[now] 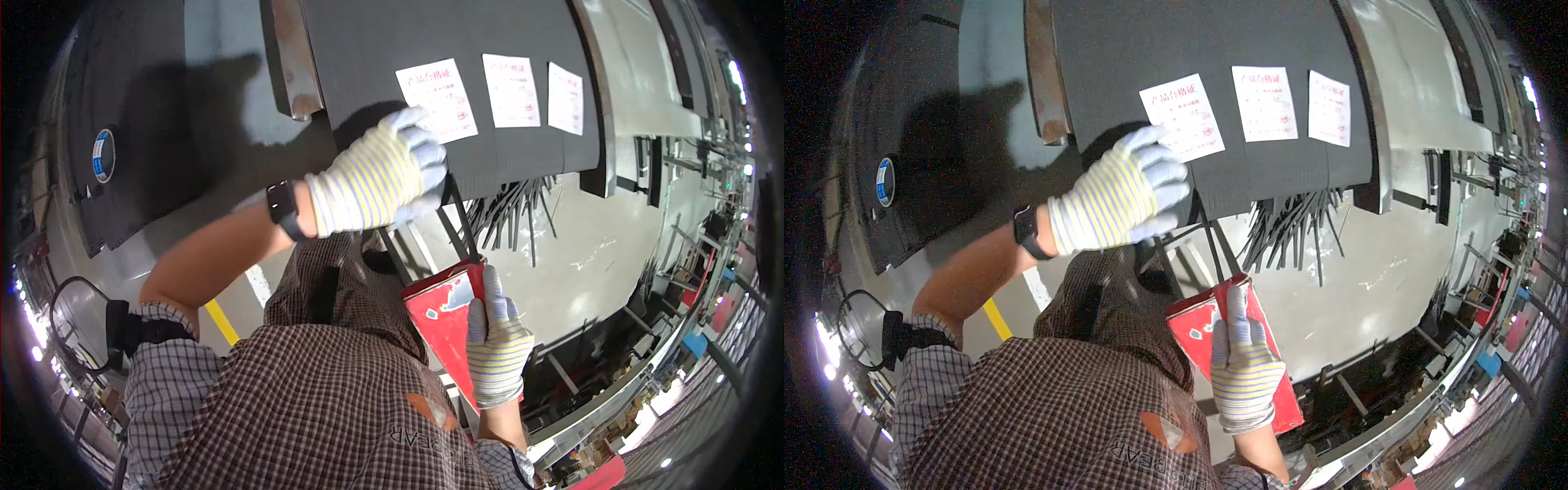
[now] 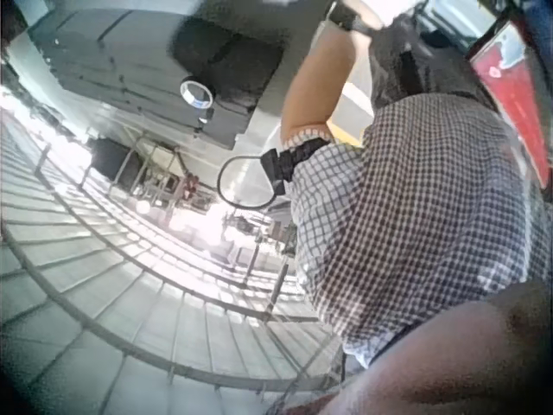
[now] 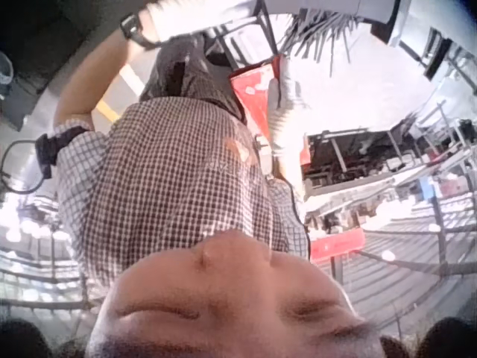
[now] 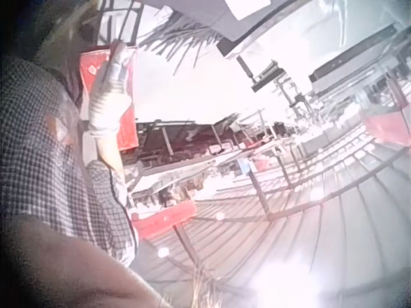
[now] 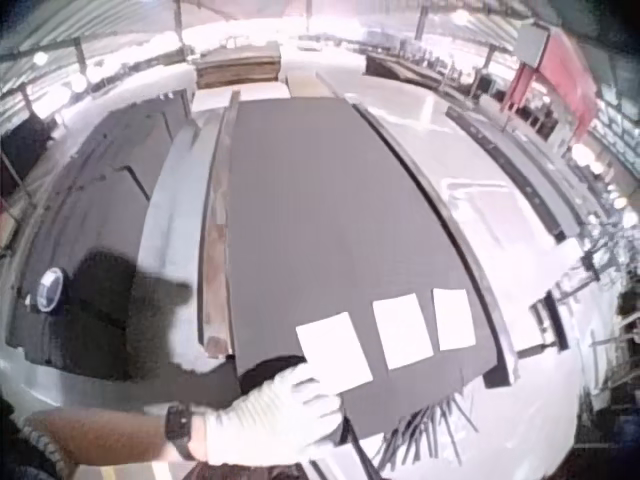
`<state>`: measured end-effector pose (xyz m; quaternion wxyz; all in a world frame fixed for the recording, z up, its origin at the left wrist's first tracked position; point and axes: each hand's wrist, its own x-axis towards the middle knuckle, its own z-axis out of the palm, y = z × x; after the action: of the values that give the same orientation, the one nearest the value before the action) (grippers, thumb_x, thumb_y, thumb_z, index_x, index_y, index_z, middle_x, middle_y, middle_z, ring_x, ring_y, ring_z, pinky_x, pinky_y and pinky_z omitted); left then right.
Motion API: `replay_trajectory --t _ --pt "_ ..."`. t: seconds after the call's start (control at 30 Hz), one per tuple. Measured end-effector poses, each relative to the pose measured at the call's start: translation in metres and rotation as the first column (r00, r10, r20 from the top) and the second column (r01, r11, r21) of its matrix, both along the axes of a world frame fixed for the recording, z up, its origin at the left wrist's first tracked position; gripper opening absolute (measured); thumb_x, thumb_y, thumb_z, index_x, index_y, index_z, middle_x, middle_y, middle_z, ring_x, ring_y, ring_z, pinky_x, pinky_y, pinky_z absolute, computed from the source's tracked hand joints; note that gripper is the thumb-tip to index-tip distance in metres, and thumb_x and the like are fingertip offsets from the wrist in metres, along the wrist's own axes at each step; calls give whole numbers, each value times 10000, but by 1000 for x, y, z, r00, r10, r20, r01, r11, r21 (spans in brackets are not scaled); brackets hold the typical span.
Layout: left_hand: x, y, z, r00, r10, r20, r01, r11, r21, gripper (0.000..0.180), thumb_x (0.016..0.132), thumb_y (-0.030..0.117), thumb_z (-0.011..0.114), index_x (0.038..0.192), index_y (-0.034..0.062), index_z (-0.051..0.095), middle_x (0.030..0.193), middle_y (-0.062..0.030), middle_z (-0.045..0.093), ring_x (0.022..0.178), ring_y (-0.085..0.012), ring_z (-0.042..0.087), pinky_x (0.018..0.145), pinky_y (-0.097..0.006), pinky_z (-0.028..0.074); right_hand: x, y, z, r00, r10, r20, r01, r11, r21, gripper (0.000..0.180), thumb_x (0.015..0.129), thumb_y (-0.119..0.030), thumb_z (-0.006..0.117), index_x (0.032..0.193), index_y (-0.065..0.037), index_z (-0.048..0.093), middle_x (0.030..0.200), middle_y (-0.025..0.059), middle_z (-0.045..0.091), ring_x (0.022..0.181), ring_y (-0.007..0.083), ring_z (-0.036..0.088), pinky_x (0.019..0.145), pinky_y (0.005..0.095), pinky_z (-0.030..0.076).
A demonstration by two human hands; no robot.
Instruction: Applying product labels and adhesive tape to large dark gray foam components in a factory setting.
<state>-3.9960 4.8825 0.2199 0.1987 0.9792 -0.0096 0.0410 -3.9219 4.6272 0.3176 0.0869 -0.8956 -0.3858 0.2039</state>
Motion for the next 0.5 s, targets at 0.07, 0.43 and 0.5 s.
replay_trajectory --t 0.07,0.43,0.5 --pt "23 14 -5 982 135 132 -160 967 199 484 883 450 575 1207 94 629 1224 -127 594 1227 -286 507 1146 -495 284 0 19 7 998 39 58 -36 998 -43 428 904 -96 615 1330 -101 578 885 183 673 674 355 663 603 377 527" --pt "105 54 -57 925 359 123 -379 855 354 753 970 552 390 1502 25 312 1575 -191 265 1471 -330 219 1207 -443 123 32 112 -64 912 279 301 -243 958 -152 384 945 -219 552 1306 -87 560 749 172 662 620 321 657 563 408 537" --pt "105 53 -57 922 355 155 -387 855 344 750 963 543 412 1486 11 334 1554 -209 294 1455 -339 248 1201 -445 138 29 107 -67 880 306 363 -277 952 -130 370 956 -233 538 1297 -88 555 716 153 658 612 318 665 541 400 534"
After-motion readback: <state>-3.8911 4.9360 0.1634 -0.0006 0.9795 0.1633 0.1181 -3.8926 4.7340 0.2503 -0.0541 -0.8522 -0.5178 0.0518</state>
